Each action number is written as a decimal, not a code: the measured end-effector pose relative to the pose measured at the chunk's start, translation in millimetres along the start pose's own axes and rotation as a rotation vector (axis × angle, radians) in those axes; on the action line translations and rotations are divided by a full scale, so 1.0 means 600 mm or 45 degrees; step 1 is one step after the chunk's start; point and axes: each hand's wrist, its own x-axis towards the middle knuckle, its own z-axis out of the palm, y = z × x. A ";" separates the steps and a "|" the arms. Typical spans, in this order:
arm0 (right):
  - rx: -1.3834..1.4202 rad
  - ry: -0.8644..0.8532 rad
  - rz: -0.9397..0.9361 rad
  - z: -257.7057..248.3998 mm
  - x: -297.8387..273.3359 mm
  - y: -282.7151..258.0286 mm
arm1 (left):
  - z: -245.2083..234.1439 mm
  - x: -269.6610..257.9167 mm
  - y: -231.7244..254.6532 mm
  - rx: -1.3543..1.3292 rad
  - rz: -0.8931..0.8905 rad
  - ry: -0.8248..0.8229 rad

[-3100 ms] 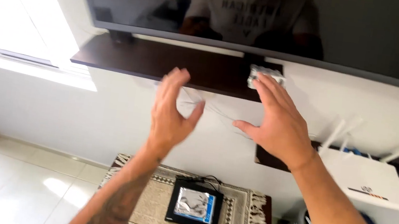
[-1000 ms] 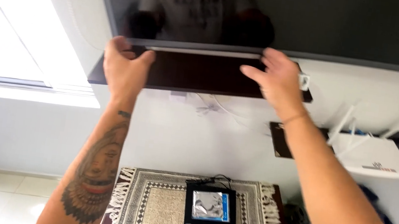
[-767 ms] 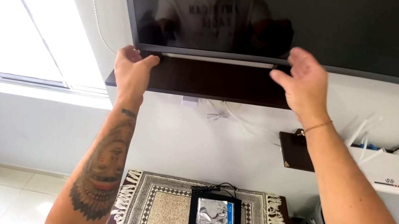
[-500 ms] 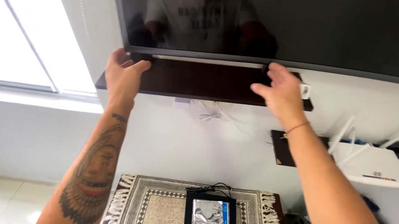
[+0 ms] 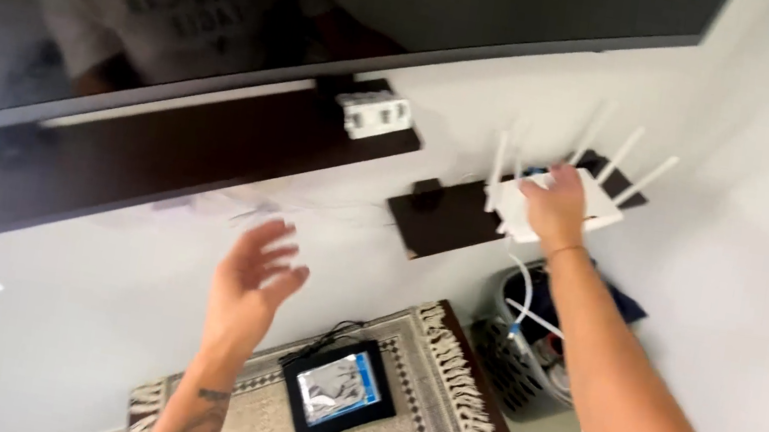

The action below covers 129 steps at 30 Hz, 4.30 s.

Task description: Cleaning and organizing various electronic devices including a Blu-ray player, a router, and a remote control.

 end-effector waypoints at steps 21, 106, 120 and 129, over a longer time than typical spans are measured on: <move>-0.387 0.100 0.022 -0.266 0.192 0.095 | 0.359 0.074 -0.134 0.238 -0.601 -0.195; -0.286 0.056 0.354 -0.275 0.144 0.267 | 0.733 0.223 -0.370 1.763 0.780 -0.796; -0.433 0.188 -0.349 -0.224 0.272 0.222 | 0.730 0.232 -0.387 1.707 0.769 -0.794; -0.599 -0.129 0.021 -0.115 0.424 0.246 | 0.725 0.228 -0.393 1.627 0.924 -0.613</move>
